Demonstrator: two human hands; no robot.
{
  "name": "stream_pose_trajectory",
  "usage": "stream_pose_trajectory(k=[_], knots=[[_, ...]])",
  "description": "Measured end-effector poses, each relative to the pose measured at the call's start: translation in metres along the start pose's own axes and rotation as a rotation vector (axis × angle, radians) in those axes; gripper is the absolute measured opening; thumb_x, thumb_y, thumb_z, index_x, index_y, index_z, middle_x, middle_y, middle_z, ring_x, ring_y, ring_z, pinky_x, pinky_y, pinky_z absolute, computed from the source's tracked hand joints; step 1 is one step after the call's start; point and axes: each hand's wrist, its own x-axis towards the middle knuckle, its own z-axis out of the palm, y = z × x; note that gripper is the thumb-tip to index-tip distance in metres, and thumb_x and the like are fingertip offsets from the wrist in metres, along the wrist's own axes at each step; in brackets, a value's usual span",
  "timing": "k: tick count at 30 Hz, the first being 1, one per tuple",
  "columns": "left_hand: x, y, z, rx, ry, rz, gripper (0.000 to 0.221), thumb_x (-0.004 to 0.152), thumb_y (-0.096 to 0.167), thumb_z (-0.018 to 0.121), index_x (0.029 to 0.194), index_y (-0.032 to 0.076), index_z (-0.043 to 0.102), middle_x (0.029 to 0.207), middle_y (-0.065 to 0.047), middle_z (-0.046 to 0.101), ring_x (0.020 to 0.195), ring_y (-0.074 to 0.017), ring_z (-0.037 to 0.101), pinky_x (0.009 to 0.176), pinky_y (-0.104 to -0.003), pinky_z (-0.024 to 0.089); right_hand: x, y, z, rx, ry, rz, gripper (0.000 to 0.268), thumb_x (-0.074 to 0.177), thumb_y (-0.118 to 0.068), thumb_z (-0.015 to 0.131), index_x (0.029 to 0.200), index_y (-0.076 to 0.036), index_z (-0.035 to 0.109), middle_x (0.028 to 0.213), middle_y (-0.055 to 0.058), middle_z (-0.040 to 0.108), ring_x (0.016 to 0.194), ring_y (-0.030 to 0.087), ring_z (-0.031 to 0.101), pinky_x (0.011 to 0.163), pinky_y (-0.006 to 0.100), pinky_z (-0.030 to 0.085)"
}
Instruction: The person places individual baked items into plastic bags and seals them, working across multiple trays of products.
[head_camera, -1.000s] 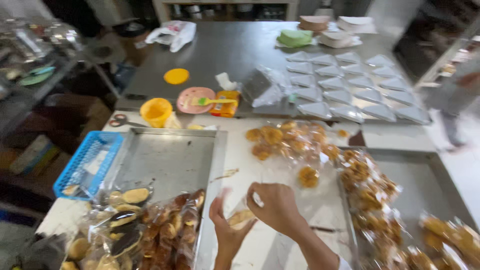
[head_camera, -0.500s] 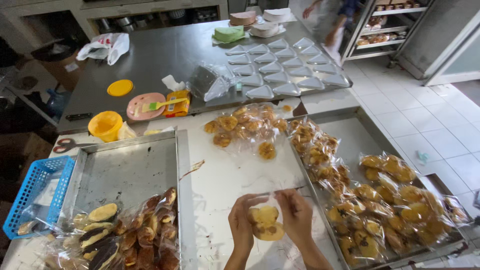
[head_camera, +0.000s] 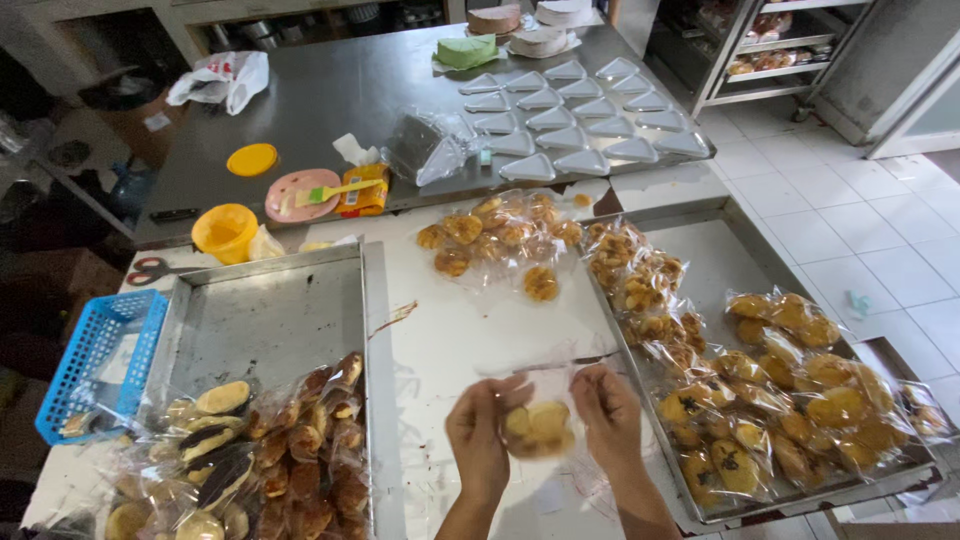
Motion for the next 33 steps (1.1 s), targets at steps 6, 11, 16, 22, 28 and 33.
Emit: stream_pose_trajectory(k=[6,11,16,22,28,33], knots=[[0.000,0.009,0.012,0.460,0.076,0.490,0.016,0.103,0.000,0.049,0.116,-0.004,0.058,0.108,-0.015,0.079,0.090,-0.0200,0.082,0.072,-0.026,0.066,-0.003,-0.040,0.051,-0.502,0.185,-0.922,0.020,0.098,-0.008,0.076,0.094,-0.014,0.057,0.071,-0.004,0.054,0.056,-0.001,0.049,0.067,0.034,0.060],[-0.013,0.008,0.009,0.756,-0.017,0.482,0.044,0.088,-0.012,0.059,0.131,-0.002,0.060,0.091,-0.014,0.081,0.057,-0.0175,0.067,0.054,-0.030,0.055,0.002,-0.059,0.063,-0.795,-0.039,-0.958,0.028,0.096,-0.015,0.068,0.117,0.003,0.068,0.070,-0.001,0.068,0.051,0.005,0.057,0.045,0.024,0.043],[-0.011,-0.010,0.012,0.895,-0.091,0.469,0.056,0.084,-0.016,0.061,0.136,0.004,0.059,0.086,-0.010,0.077,0.067,-0.0130,0.075,0.056,-0.028,0.059,0.021,-0.019,0.050,-0.938,0.095,-0.967,0.016,0.104,-0.015,0.061,0.107,-0.004,0.070,0.064,-0.001,0.063,0.049,0.006,0.055,0.043,0.026,0.040],[0.010,-0.032,-0.008,1.310,-0.066,0.597,0.043,0.084,0.000,0.067,0.127,0.001,0.061,0.084,-0.011,0.072,0.069,-0.0249,0.070,0.057,-0.038,0.056,0.074,0.000,0.004,-0.006,0.409,-0.195,0.018,0.113,-0.015,0.040,0.106,-0.007,0.055,0.086,0.001,0.065,0.059,0.006,0.048,0.044,0.022,0.035],[0.041,-0.041,-0.045,1.336,0.157,0.598,0.017,0.100,0.008,0.062,0.117,0.003,0.060,0.090,-0.013,0.074,0.072,-0.0250,0.069,0.060,-0.037,0.057,0.067,-0.042,-0.050,0.294,0.429,0.241,0.021,0.108,-0.026,0.047,0.106,-0.007,0.054,0.061,-0.002,0.045,0.041,0.008,0.036,0.031,0.025,0.027],[0.029,-0.023,-0.007,1.044,0.122,0.383,0.048,0.093,0.013,0.068,0.135,-0.001,0.048,0.086,-0.011,0.077,0.077,-0.0207,0.076,0.070,-0.034,0.061,0.012,-0.022,0.025,-0.806,-0.279,0.216,0.070,0.076,-0.024,0.080,0.141,-0.014,0.055,0.061,0.006,0.057,0.046,0.015,0.052,0.046,0.032,0.043]])
